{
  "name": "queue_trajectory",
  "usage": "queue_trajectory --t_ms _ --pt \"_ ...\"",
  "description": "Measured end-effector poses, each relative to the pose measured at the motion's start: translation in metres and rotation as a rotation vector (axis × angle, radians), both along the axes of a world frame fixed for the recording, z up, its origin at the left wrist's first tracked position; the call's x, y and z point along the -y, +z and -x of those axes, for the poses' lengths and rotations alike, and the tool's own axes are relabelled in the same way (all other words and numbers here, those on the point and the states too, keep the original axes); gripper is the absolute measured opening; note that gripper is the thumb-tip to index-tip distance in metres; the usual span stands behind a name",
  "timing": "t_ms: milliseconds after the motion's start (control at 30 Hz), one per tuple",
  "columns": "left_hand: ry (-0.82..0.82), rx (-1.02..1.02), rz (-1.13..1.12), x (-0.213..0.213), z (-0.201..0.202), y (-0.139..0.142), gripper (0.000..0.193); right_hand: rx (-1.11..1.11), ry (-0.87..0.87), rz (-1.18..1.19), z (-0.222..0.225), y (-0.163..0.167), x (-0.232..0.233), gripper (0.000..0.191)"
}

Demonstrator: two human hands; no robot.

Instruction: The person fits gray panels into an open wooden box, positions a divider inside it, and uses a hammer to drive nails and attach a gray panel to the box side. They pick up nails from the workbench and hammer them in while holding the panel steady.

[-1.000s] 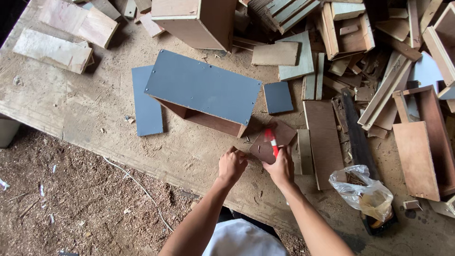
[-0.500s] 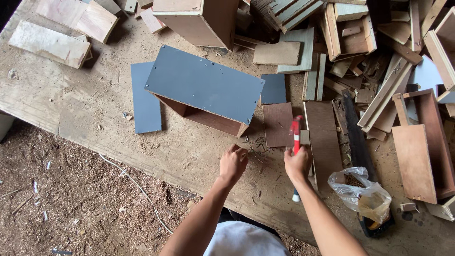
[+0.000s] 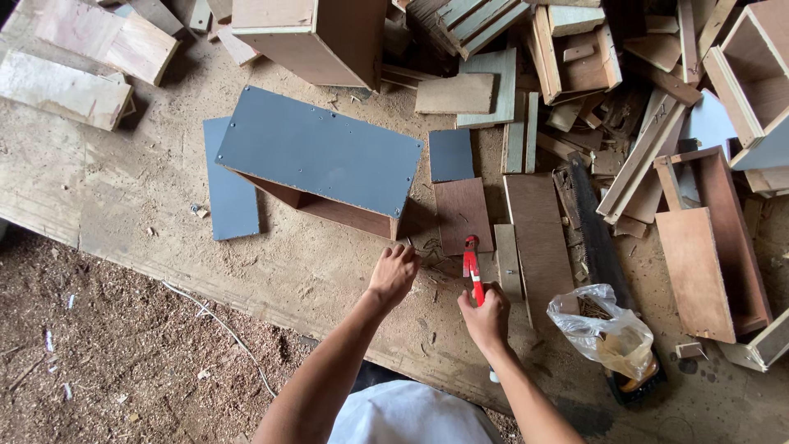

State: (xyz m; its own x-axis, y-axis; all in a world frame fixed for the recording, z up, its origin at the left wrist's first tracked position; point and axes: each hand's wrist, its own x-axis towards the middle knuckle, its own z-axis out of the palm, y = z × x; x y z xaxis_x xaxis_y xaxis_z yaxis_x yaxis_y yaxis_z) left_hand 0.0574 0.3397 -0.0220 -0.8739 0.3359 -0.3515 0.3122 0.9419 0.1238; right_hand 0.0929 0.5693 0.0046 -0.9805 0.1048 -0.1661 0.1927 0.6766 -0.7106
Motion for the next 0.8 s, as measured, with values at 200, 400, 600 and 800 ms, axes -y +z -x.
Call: queue_trajectory --t_ms 200,400,600,800 --pt "0.183 -0.264 -0.378 -0.011 -0.002 0.032 0.017 -0.360 0.097 0.098 0.019 0.041 0.007 0.016" --pt "0.371 -0.346 -0.848 -0.012 -0.011 0.154 0.007 -0.197 0.289 0.214 0.041 0.111 0.038 0.030" --pt "0.356 -0.270 -0.910 0.027 -0.013 0.278 0.014 -0.197 0.324 0.528 0.026 0.185 0.079 0.013" --pt "0.345 -0.177 -1.274 0.083 -0.025 0.333 0.026 -0.474 0.242 0.417 0.008 0.259 0.129 0.027"
